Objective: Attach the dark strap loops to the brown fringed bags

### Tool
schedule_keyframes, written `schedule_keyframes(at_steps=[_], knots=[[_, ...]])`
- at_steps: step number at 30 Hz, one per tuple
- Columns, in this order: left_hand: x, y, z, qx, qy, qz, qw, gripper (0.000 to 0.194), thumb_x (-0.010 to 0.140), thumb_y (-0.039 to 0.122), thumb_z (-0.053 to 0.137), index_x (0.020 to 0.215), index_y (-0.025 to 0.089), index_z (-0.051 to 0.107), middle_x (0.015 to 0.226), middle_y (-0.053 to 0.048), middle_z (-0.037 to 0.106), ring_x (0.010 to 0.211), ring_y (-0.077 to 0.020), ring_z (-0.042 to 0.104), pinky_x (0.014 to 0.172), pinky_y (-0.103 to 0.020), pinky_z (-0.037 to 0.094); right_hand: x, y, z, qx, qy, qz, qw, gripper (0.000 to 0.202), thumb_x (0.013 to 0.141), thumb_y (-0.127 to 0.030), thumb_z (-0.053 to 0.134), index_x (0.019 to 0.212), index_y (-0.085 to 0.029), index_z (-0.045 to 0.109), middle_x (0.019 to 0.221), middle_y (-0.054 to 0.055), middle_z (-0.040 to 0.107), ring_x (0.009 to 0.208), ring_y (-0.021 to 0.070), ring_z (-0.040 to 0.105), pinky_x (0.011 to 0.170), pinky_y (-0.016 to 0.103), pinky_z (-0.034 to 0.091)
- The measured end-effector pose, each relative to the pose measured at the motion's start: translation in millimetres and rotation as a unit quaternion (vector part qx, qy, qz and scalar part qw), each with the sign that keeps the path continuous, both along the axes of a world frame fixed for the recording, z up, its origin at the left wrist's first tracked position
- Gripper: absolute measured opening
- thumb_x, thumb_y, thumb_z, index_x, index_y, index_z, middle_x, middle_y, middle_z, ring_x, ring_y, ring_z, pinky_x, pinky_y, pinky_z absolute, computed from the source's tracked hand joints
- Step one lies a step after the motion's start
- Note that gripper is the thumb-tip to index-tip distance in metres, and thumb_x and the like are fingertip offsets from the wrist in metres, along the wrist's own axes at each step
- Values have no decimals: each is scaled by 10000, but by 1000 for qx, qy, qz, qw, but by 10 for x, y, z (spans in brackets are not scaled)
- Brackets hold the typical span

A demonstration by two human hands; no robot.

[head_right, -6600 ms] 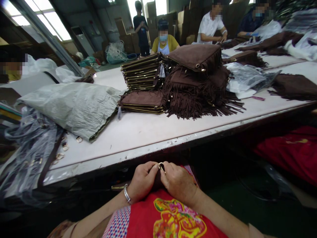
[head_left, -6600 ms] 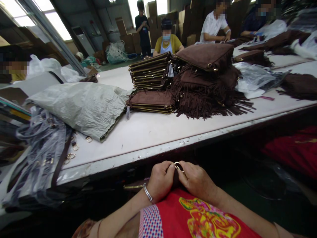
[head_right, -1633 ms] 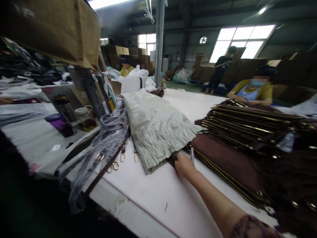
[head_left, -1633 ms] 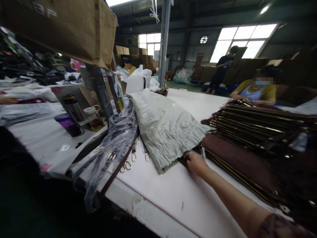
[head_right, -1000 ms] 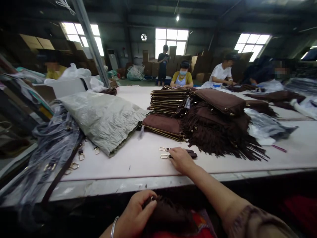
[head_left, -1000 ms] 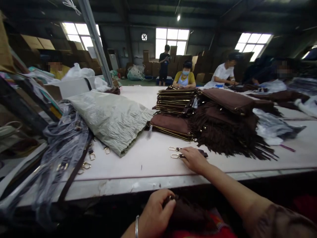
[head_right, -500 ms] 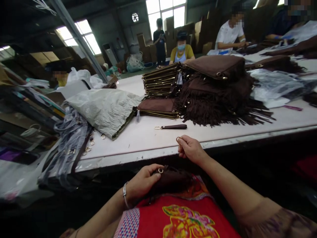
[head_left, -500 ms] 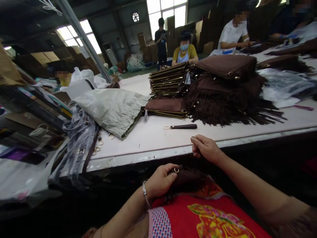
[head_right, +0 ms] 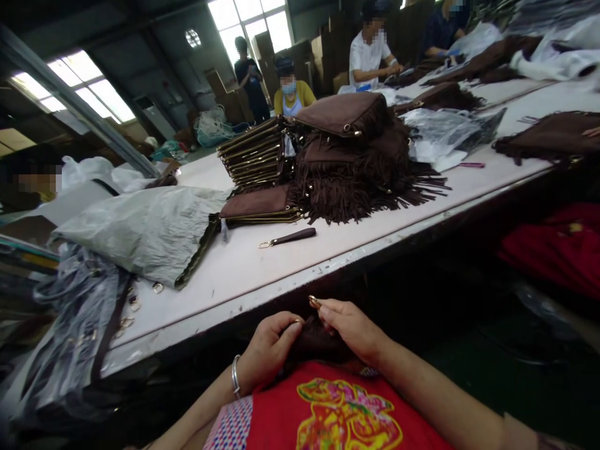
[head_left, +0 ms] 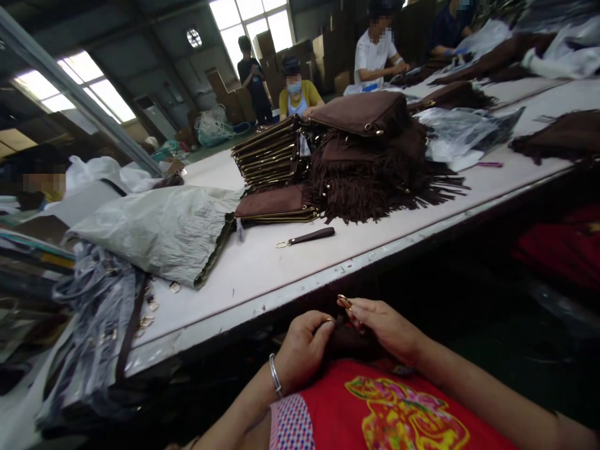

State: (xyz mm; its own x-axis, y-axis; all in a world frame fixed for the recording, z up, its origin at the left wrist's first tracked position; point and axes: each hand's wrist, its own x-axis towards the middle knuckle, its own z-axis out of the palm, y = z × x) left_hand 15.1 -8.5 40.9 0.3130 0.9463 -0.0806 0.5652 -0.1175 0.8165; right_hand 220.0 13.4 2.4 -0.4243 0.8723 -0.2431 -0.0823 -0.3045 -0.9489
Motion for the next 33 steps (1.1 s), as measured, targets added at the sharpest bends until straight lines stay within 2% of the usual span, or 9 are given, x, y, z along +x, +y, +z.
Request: schedule_keyframes(at_steps=[3,6,8,11,13,15,21,29,33], knots=[[-23,-8,-38,-23,-16,-4,1000,226,929,273,499,924,187,708,896,-35,711,830,-155,626,785,-248,471,-20,-16,46,55,-93,43,993,306,909,-436,530,860,-169,670,739,-19,483,671,116,453,606,268,353],[-57,-12,-75,-48,-42,10,998,244,928,297,504,941,180,717,908,-42,724,830,-161,630,782,-252,483,-101,-41,47,169,-182,64,966,252,936,-346,493,921,-200,698,849,20,560,792,157,540,705,297,442],[-74,-4,-96,-68,-59,24,996,274,931,329,499,945,172,723,898,-46,728,816,-163,628,763,-252,487,-164,-67,0,278,-243,49,928,284,959,-273,430,1085,-195,673,934,66,592,870,187,564,788,335,486],[-93,27,-126,-109,-74,60,989,314,923,372,503,910,158,732,848,-41,722,756,-155,612,689,-241,480,-216,-97,-102,425,-331,32,842,379,958,-172,364,1271,-153,576,1004,128,612,920,224,570,835,389,524],[-108,55,-150,-133,-78,87,984,341,910,407,514,860,151,733,805,-30,711,711,-145,592,638,-230,464,-217,-104,-146,485,-369,37,792,413,944,-135,372,1322,-154,537,1055,147,625,973,250,569,868,427,534],[-130,81,-179,-146,-82,101,981,375,897,448,524,814,145,729,771,-23,697,688,-138,575,612,-224,451,-209,-102,-156,516,-375,44,769,422,941,-128,392,1343,-162,516,1095,151,627,1020,260,569,899,441,534],[-188,123,-249,-171,-87,114,975,361,863,443,551,779,147,740,722,-14,674,655,-129,550,591,-223,432,-254,-69,-88,463,-334,64,819,379,969,-199,411,1341,-158,474,1093,124,636,984,196,628,841,314,559],[-196,163,-214,-189,-71,98,975,367,879,411,519,786,132,739,745,-36,690,691,-146,574,607,-231,444,-367,-5,-135,380,-418,156,811,294,949,-214,368,1175,-144,542,942,110,663,844,213,643,756,340,536],[-250,147,-213,-214,-93,30,972,245,849,301,560,932,142,726,844,-30,719,745,-148,607,678,-236,475,-380,5,-200,351,-440,181,807,229,951,-224,358,1082,-166,536,885,85,653,802,200,624,708,315,494]])
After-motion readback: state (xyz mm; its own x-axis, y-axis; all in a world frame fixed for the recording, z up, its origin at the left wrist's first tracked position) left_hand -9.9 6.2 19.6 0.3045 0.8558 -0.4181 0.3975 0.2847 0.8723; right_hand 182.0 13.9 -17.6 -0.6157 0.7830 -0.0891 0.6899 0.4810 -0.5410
